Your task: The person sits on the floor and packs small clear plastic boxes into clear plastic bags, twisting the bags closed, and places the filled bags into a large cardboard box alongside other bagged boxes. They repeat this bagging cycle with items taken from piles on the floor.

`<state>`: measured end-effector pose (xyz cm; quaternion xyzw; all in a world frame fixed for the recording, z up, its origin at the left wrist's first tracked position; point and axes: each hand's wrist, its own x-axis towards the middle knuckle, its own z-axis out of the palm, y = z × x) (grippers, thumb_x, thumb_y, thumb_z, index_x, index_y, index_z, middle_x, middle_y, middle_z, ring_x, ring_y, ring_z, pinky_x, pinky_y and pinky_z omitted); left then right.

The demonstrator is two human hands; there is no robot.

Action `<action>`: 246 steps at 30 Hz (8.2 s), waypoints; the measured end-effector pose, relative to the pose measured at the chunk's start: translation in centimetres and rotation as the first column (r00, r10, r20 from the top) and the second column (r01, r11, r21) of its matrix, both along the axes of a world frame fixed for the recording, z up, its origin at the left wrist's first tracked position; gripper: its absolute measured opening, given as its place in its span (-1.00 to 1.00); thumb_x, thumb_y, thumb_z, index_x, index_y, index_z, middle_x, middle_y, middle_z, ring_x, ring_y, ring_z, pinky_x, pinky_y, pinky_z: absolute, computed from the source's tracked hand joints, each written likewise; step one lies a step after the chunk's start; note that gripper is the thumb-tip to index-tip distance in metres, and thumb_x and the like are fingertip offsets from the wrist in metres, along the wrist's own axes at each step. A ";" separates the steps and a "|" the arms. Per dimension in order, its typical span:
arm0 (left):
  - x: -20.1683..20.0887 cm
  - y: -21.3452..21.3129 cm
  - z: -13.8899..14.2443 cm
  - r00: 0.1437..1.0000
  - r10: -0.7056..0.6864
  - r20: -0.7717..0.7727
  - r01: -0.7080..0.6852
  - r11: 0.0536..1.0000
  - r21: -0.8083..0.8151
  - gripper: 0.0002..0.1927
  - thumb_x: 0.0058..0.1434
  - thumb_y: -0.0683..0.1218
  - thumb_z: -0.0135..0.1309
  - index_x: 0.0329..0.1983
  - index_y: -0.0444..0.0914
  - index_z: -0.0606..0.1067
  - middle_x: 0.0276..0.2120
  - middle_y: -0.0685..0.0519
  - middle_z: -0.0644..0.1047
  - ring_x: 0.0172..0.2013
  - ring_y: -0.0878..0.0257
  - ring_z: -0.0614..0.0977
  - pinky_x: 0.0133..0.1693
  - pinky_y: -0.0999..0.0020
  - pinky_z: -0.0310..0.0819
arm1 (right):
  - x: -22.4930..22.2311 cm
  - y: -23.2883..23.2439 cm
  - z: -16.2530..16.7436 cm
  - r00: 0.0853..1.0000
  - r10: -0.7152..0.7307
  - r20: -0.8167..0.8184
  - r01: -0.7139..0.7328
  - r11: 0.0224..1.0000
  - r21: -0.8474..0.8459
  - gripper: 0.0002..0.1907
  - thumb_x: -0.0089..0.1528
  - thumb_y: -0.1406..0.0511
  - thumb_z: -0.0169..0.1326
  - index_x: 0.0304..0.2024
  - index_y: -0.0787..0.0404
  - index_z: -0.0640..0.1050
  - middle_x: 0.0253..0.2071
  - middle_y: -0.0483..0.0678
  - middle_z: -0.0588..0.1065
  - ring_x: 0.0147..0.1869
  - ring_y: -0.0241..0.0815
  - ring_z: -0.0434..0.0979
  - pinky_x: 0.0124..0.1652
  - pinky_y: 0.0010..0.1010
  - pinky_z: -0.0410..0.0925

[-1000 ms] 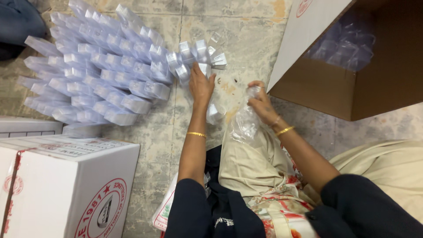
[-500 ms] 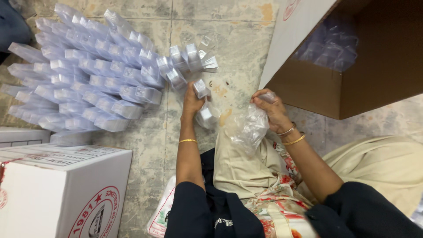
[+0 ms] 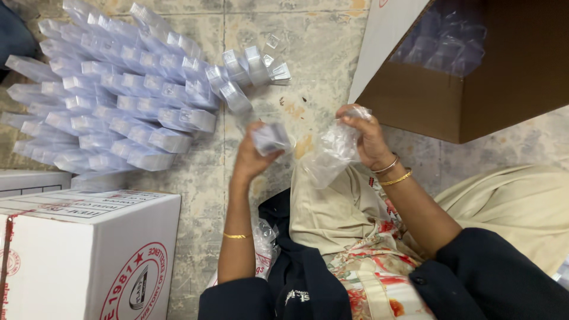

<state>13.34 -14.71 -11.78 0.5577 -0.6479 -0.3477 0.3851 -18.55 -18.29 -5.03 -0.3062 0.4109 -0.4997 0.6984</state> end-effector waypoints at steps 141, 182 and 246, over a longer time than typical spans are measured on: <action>-4.6 -23.4 6.0 0.451 -0.193 0.871 0.051 0.980 0.191 -0.64 0.16 -0.18 0.11 0.06 -0.18 0.55 0.02 -0.14 0.52 0.09 -0.11 0.52 0.03 0.01 0.49 | -5.3 1.1 -12.8 0.568 -0.084 -0.819 -0.429 0.818 -0.382 -0.40 0.10 0.44 -0.04 0.23 0.26 0.34 0.00 0.14 0.47 0.07 0.10 0.52 0.05 -0.19 0.40; -13.4 5.3 13.8 0.751 0.226 -0.621 -0.290 0.957 -0.003 -0.84 0.39 -0.16 0.22 -0.26 -0.33 0.51 -0.38 0.12 0.50 -0.35 0.43 0.43 -0.27 0.52 0.33 | 3.3 5.0 6.3 0.993 -0.117 0.029 0.121 0.955 -0.272 -0.90 0.33 0.42 0.24 -0.13 0.26 0.57 -0.19 -0.16 0.54 -0.14 -0.42 0.48 -0.14 -0.59 0.34; -1.0 -8.1 -2.9 0.907 0.383 0.175 -0.363 0.922 -0.137 -0.07 -0.04 -0.13 0.48 0.31 -0.25 0.17 0.08 -0.26 0.49 0.05 -0.22 0.55 0.05 0.03 0.46 | 2.4 -1.8 -3.2 0.984 0.161 0.078 -0.164 0.986 0.034 -0.83 0.23 0.33 0.25 -0.17 0.24 0.55 -0.29 -0.09 0.56 -0.41 -0.24 0.51 -0.42 -0.39 0.38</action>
